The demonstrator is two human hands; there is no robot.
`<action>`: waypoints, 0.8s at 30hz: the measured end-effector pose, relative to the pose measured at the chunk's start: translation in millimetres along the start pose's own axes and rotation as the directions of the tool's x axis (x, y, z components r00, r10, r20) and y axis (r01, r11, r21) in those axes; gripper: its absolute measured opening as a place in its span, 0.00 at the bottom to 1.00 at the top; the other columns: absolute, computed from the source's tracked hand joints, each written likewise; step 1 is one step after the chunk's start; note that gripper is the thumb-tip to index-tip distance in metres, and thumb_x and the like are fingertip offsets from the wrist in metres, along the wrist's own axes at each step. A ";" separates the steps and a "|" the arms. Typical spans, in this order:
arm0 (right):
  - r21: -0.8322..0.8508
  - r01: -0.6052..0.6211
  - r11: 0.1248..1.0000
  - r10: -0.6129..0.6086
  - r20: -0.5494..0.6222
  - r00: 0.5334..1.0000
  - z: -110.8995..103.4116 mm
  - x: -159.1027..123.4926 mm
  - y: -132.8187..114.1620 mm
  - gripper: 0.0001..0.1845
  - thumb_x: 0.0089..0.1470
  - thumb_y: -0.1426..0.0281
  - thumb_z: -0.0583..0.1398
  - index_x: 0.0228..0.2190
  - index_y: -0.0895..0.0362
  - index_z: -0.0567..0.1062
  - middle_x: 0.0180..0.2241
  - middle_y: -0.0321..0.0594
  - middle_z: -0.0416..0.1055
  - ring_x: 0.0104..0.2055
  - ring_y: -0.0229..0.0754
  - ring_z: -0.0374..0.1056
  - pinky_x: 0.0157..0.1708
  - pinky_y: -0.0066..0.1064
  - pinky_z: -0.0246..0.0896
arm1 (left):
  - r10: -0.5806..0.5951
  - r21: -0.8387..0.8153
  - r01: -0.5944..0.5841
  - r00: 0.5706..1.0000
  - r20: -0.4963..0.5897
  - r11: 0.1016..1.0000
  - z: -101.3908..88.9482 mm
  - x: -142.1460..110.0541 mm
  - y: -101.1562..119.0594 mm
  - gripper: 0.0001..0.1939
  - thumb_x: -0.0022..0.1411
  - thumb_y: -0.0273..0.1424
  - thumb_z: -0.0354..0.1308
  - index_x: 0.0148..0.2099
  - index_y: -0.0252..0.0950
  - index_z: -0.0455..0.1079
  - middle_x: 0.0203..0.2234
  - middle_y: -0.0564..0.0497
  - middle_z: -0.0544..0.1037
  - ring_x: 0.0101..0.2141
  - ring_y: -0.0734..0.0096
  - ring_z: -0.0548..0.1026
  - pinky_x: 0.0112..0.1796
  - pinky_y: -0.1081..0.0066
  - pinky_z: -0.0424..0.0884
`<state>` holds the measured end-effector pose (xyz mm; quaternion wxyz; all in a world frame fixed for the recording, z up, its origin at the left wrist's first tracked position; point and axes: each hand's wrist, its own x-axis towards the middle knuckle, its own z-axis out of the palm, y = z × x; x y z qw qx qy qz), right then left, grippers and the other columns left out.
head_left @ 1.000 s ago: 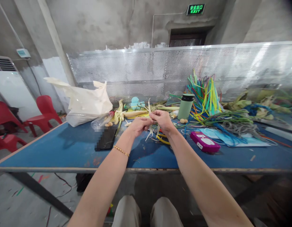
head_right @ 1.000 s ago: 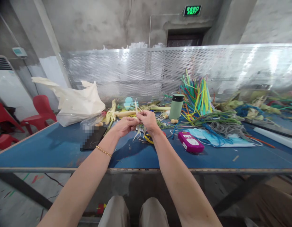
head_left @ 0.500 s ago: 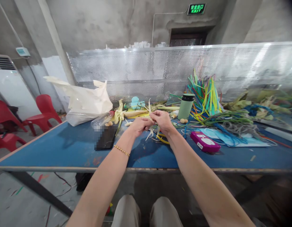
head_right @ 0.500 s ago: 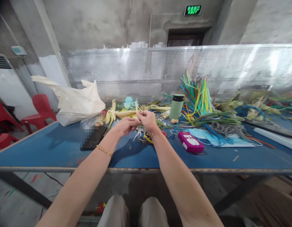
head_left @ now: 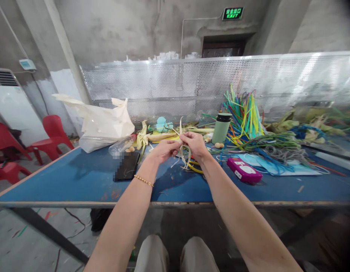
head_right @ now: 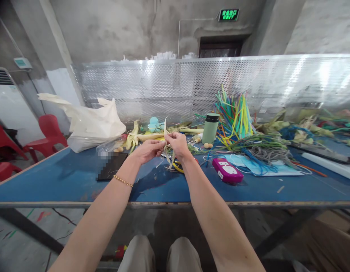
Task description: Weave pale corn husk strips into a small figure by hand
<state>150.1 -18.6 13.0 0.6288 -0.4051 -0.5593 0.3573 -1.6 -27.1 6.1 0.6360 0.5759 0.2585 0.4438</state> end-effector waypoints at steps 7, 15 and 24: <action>-0.056 0.036 0.998 -0.034 0.026 0.999 3.2 -2.6 -1.9 0.21 0.35 0.55 0.71 0.20 0.57 0.73 0.18 0.34 0.68 0.22 0.34 0.60 0.24 0.29 0.58 | 0.084 0.113 -0.081 0.996 -0.026 0.990 -0.5 3.3 -6.6 0.15 0.45 0.33 0.73 0.22 0.31 0.69 0.16 0.55 0.65 0.19 0.81 0.59 0.24 0.71 0.51; -0.073 0.011 0.997 -0.007 0.062 0.998 4.6 -4.4 -2.2 0.19 0.34 0.57 0.71 0.18 0.57 0.72 0.18 0.35 0.68 0.21 0.34 0.60 0.21 0.28 0.57 | 0.067 0.140 -0.063 0.998 -0.023 0.988 2.0 3.9 -9.0 0.07 0.42 0.25 0.67 0.21 0.30 0.71 0.17 0.53 0.68 0.20 0.80 0.61 0.25 0.70 0.53; -0.208 0.079 0.975 -0.060 0.096 0.994 -3.7 0.9 2.5 0.21 0.44 0.53 0.69 0.20 0.58 0.74 0.21 0.38 0.72 0.24 0.37 0.64 0.26 0.30 0.61 | 0.008 0.054 -0.001 0.990 -0.138 0.999 0.0 6.8 -10.7 0.11 0.45 0.25 0.70 0.20 0.31 0.70 0.16 0.52 0.69 0.18 0.79 0.63 0.24 0.71 0.56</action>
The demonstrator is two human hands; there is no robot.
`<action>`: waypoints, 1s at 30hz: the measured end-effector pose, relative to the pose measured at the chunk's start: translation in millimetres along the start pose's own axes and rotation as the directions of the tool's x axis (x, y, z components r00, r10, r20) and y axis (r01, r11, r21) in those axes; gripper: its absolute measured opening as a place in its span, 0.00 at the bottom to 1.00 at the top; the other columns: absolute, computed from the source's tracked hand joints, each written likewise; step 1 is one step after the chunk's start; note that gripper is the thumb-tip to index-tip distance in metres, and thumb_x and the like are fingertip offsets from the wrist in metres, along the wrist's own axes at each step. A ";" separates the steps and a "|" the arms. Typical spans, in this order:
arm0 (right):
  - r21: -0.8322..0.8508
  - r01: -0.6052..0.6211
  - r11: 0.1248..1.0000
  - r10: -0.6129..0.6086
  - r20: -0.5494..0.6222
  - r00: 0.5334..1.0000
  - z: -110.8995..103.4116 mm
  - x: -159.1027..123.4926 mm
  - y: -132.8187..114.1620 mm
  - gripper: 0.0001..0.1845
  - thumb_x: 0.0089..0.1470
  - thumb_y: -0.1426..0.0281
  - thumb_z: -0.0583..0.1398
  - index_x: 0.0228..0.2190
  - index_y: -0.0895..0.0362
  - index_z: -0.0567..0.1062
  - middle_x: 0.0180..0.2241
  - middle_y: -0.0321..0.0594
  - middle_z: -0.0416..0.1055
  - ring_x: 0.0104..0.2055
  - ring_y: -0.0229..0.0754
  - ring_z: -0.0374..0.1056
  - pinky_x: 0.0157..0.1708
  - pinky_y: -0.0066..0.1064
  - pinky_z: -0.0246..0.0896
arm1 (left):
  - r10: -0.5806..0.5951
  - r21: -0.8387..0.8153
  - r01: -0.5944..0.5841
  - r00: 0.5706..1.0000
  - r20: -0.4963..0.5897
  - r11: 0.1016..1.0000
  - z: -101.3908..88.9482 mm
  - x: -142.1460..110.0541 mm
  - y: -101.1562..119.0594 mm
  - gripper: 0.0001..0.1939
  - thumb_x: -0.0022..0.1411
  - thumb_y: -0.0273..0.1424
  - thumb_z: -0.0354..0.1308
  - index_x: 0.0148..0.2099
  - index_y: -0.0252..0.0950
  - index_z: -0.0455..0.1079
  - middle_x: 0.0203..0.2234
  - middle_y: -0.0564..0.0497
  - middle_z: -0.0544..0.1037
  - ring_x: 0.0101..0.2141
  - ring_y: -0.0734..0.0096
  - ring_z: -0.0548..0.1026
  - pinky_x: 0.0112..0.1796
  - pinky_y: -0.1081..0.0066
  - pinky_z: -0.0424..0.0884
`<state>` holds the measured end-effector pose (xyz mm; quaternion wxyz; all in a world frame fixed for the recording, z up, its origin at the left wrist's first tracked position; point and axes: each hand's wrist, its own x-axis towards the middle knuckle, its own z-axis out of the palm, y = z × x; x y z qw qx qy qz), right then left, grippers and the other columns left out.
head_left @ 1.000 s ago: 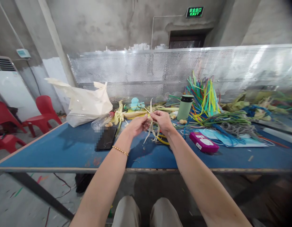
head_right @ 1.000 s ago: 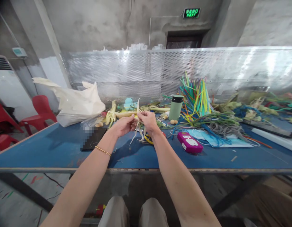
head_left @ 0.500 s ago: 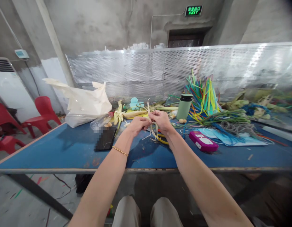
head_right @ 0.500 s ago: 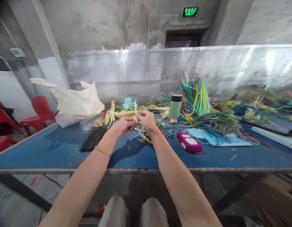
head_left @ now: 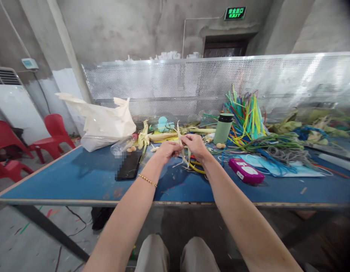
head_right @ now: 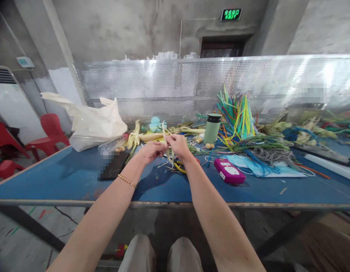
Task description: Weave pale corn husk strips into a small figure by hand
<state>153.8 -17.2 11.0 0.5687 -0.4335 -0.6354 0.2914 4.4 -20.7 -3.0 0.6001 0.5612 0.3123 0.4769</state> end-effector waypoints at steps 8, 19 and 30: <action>-0.249 0.119 0.961 -0.113 0.039 0.993 -7.9 3.9 7.3 0.13 0.46 0.60 0.67 0.22 0.58 0.78 0.22 0.38 0.74 0.27 0.40 0.67 0.29 0.30 0.60 | -0.058 -0.130 0.040 0.988 -0.140 0.991 -6.8 3.3 6.0 0.08 0.52 0.20 0.69 0.27 0.28 0.72 0.20 0.50 0.74 0.20 0.78 0.70 0.27 0.74 0.64; -0.380 0.223 0.898 -0.191 0.120 0.974 -4.8 2.1 -0.3 0.10 0.50 0.67 0.60 0.23 0.60 0.77 0.21 0.37 0.73 0.24 0.36 0.64 0.29 0.28 0.57 | -0.002 -0.077 -0.008 0.992 -0.123 0.997 -8.8 3.5 5.0 0.11 0.49 0.28 0.74 0.28 0.28 0.74 0.20 0.49 0.75 0.20 0.76 0.70 0.24 0.73 0.58; -0.429 0.191 0.883 -0.159 0.109 0.981 -1.5 -0.7 -2.2 0.09 0.52 0.71 0.60 0.23 0.59 0.76 0.20 0.37 0.72 0.25 0.37 0.65 0.31 0.28 0.58 | 0.018 -0.027 -0.021 0.995 -0.095 0.999 -11.3 7.2 1.2 0.07 0.48 0.23 0.71 0.26 0.28 0.74 0.19 0.48 0.75 0.20 0.77 0.70 0.24 0.73 0.58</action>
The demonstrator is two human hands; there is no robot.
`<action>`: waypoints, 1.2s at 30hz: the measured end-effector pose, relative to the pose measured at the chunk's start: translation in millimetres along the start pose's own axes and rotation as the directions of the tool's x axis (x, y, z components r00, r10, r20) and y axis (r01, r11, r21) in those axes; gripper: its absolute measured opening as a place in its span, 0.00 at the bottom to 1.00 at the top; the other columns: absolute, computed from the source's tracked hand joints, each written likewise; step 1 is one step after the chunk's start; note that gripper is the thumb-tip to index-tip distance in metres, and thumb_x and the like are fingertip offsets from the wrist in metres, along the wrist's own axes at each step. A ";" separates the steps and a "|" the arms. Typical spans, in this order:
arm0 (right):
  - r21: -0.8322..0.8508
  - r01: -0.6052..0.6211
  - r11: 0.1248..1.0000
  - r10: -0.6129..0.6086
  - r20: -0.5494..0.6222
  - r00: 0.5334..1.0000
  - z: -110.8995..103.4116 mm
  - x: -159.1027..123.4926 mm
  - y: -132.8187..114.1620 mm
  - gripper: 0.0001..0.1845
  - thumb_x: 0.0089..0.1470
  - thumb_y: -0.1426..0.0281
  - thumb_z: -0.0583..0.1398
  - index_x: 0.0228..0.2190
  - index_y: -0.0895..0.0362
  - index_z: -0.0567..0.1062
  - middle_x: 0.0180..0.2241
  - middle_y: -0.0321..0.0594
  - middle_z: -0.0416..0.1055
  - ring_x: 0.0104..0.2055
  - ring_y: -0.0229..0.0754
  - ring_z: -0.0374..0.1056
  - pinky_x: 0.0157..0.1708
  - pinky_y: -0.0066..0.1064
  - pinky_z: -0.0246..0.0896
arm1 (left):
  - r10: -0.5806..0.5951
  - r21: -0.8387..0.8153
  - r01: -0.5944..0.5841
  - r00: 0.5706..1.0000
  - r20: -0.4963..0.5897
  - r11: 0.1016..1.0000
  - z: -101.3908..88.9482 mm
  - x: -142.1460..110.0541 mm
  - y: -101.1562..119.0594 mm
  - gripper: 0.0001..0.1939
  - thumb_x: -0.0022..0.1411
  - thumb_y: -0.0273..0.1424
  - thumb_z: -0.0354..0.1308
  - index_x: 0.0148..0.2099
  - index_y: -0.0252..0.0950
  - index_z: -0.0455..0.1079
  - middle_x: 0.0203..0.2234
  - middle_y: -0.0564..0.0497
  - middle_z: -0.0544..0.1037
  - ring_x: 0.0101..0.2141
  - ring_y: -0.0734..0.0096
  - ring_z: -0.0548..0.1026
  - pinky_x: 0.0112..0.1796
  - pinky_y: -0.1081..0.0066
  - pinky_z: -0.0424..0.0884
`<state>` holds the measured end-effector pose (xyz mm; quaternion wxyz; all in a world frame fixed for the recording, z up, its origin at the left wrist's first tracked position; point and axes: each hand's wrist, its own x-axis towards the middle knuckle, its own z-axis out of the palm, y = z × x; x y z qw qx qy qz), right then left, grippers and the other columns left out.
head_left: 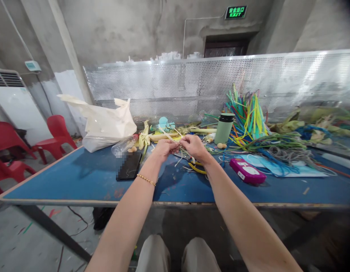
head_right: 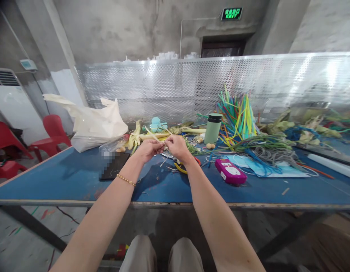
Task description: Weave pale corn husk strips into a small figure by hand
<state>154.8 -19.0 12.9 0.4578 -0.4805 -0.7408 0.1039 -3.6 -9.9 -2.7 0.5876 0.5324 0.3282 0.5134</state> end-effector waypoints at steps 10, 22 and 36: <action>0.025 0.018 1.000 -0.018 -0.004 1.000 1.1 1.4 7.4 0.10 0.52 0.68 0.60 0.23 0.59 0.76 0.21 0.37 0.72 0.25 0.37 0.64 0.29 0.28 0.56 | -0.016 0.004 0.016 1.000 -0.007 1.000 -2.9 1.3 -3.9 0.09 0.49 0.26 0.72 0.26 0.29 0.75 0.21 0.49 0.76 0.20 0.78 0.68 0.24 0.73 0.57; -0.125 0.034 0.992 -0.064 -0.245 0.967 -5.9 0.0 -1.7 0.13 0.54 0.64 0.60 0.24 0.58 0.79 0.25 0.41 0.75 0.30 0.41 0.69 0.33 0.30 0.60 | -0.066 -0.094 0.056 0.993 -0.102 0.994 -2.6 -0.4 3.7 0.08 0.52 0.26 0.71 0.29 0.30 0.75 0.21 0.50 0.75 0.19 0.79 0.68 0.21 0.75 0.54; 0.285 -0.233 0.930 0.203 0.131 0.970 3.2 -8.4 -6.8 0.05 0.50 0.69 0.61 0.25 0.58 0.74 0.13 0.32 0.68 0.13 0.35 0.60 0.14 0.25 0.54 | 0.008 -0.082 -0.015 0.997 -0.076 0.996 -0.1 -0.5 2.0 0.10 0.47 0.27 0.72 0.26 0.30 0.73 0.18 0.52 0.74 0.19 0.79 0.68 0.23 0.75 0.57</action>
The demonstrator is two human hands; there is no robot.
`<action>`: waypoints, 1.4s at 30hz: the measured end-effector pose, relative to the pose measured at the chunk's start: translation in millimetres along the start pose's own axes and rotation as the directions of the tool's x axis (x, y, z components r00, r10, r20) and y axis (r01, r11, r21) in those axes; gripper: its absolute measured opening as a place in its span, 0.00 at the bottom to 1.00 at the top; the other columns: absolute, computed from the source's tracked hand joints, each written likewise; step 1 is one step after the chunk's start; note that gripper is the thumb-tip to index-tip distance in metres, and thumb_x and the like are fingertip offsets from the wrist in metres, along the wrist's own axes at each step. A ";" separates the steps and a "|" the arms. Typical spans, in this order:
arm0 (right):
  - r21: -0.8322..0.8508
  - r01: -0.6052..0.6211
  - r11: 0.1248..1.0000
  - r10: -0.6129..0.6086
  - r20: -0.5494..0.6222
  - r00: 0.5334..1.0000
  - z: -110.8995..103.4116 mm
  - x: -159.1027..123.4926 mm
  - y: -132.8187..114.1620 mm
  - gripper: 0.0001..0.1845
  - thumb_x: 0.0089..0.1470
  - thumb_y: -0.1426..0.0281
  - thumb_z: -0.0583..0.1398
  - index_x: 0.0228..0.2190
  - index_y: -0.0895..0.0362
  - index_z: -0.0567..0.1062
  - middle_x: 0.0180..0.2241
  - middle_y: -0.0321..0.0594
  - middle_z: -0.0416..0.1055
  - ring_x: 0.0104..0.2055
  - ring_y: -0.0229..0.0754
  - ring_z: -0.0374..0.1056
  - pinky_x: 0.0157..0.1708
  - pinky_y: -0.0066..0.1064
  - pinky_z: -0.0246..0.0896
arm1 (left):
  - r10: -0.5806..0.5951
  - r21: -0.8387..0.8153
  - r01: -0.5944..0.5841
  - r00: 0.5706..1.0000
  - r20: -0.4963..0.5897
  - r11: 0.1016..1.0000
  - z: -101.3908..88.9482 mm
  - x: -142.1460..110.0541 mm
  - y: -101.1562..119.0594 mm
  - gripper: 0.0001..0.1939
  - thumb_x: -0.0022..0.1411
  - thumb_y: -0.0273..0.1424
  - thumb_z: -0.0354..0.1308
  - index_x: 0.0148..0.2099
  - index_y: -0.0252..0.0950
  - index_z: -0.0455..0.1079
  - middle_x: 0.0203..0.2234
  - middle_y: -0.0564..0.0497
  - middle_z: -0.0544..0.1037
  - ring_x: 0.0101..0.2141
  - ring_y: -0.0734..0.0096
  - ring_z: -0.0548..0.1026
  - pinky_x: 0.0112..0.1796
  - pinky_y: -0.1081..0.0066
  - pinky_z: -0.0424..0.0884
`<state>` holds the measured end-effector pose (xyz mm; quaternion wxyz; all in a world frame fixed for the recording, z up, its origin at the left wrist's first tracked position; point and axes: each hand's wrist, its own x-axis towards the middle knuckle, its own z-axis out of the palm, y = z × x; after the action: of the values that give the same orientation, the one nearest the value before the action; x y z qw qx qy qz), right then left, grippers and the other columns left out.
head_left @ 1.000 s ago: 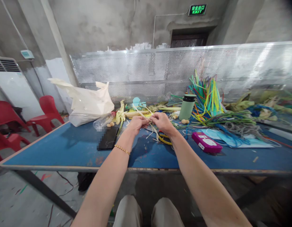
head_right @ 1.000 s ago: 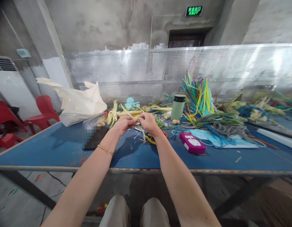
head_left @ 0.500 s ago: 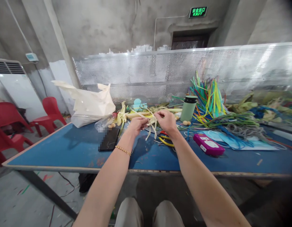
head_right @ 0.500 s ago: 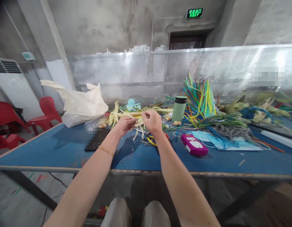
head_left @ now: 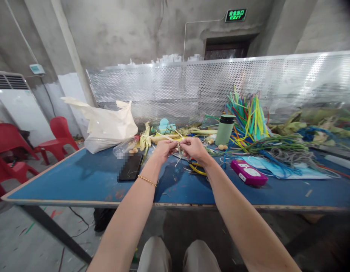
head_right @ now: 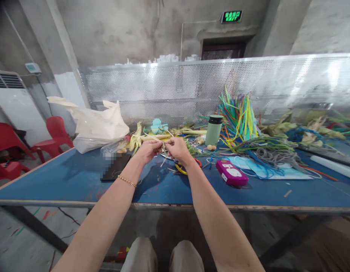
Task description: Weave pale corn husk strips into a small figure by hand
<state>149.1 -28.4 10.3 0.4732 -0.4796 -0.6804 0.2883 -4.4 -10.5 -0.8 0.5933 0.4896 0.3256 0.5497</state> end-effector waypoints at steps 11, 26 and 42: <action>-0.056 0.035 0.998 -0.038 -0.046 0.998 2.0 0.3 -4.8 0.05 0.49 0.74 0.61 0.24 0.56 0.71 0.15 0.33 0.70 0.16 0.37 0.67 0.16 0.24 0.61 | 0.079 0.164 -0.071 0.996 -0.040 0.984 0.3 1.5 -2.8 0.09 0.48 0.26 0.71 0.24 0.30 0.73 0.15 0.53 0.71 0.18 0.79 0.65 0.23 0.75 0.57; -0.043 0.055 0.998 -0.056 -0.018 0.998 2.0 3.3 1.4 0.06 0.50 0.71 0.61 0.23 0.56 0.70 0.15 0.33 0.69 0.16 0.36 0.65 0.16 0.24 0.59 | 0.029 0.112 -0.026 0.999 -0.026 0.993 0.6 1.8 -2.6 0.11 0.49 0.27 0.71 0.23 0.31 0.71 0.15 0.53 0.70 0.19 0.78 0.66 0.23 0.74 0.56; -0.211 0.192 0.958 -0.217 -0.100 0.971 -10.3 7.3 2.6 0.10 0.54 0.67 0.59 0.35 0.57 0.80 0.27 0.39 0.77 0.22 0.38 0.68 0.28 0.30 0.65 | 0.035 0.135 -0.032 0.999 -0.024 0.990 -0.1 0.7 -0.1 0.09 0.48 0.26 0.71 0.24 0.32 0.72 0.16 0.53 0.71 0.18 0.79 0.66 0.22 0.74 0.55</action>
<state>158.8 -21.3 14.7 0.4907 -0.4682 -0.7217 0.1383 -4.3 -9.9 -0.8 0.5454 0.5267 0.3614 0.5427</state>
